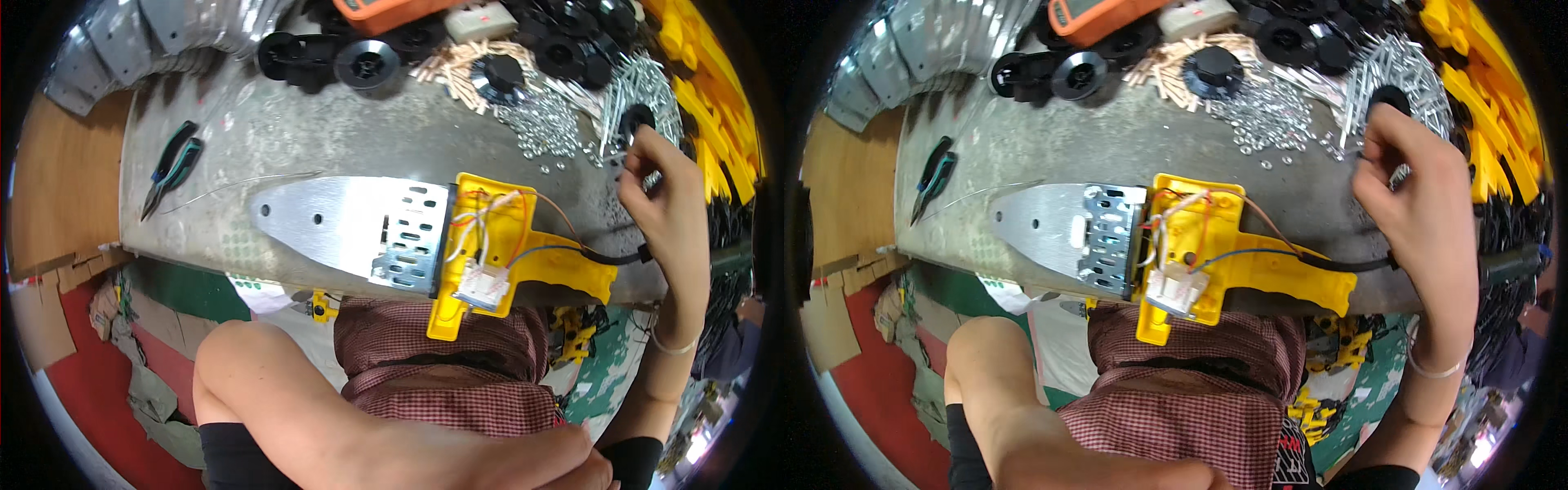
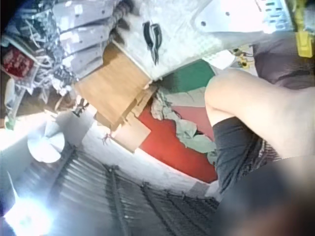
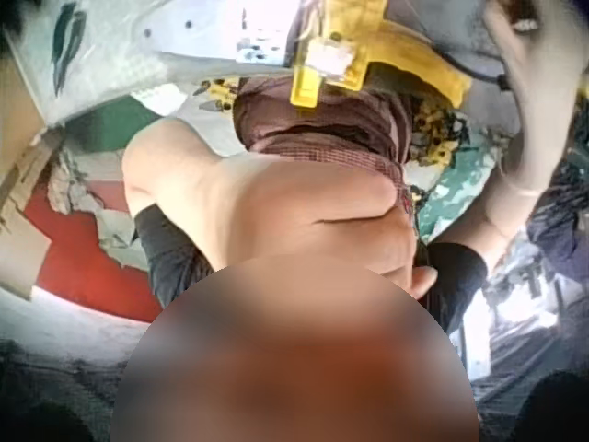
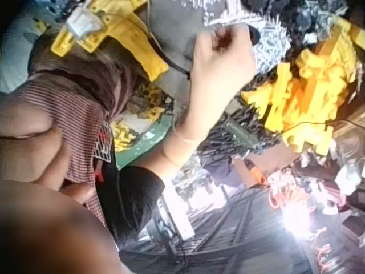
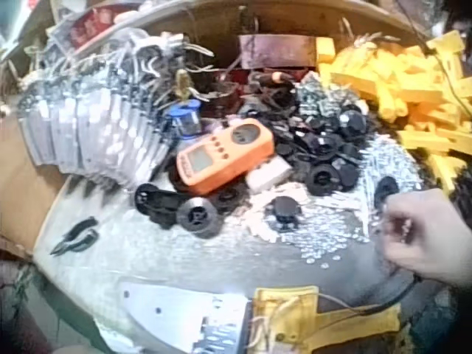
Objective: Soldering wires and assembling internal components of a yellow plastic electronic device housing.
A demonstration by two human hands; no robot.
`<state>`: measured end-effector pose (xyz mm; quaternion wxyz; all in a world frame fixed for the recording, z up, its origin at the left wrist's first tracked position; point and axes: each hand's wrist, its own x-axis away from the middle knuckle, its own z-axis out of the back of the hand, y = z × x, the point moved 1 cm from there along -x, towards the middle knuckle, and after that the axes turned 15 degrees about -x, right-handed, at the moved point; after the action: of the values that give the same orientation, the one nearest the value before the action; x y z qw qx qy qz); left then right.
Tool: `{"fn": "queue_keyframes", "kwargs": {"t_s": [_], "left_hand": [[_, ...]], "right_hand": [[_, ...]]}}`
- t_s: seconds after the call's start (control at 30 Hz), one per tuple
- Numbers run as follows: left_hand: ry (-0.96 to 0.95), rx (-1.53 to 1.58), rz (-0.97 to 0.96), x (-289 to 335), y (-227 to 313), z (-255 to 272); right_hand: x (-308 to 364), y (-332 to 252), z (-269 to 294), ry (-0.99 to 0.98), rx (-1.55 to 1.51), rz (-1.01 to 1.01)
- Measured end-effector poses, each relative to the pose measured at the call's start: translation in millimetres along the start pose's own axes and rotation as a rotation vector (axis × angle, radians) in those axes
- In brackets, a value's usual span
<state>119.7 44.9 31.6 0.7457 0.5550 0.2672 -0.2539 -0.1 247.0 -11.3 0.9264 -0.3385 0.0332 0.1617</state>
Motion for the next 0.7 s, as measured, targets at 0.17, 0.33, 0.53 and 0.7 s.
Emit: {"fn": "queue_keyframes", "kwargs": {"t_s": [0.17,0.33,0.53,0.7], "left_hand": [[-0.536,-0.144,-0.313,-2,-4,25],[-0.629,-0.573,-0.07,-41,-76,90],[-0.877,-0.73,0.035,-14,-109,83],[-0.877,-0.655,0.016,-16,-115,75]], "right_hand": [[41,-38,22,0.059,-0.284,-0.163],[80,-63,29,-0.041,-0.573,-0.14],[93,-67,-16,-0.407,-0.803,-0.156],[109,-50,-42,-0.242,-0.784,-0.251]]}}
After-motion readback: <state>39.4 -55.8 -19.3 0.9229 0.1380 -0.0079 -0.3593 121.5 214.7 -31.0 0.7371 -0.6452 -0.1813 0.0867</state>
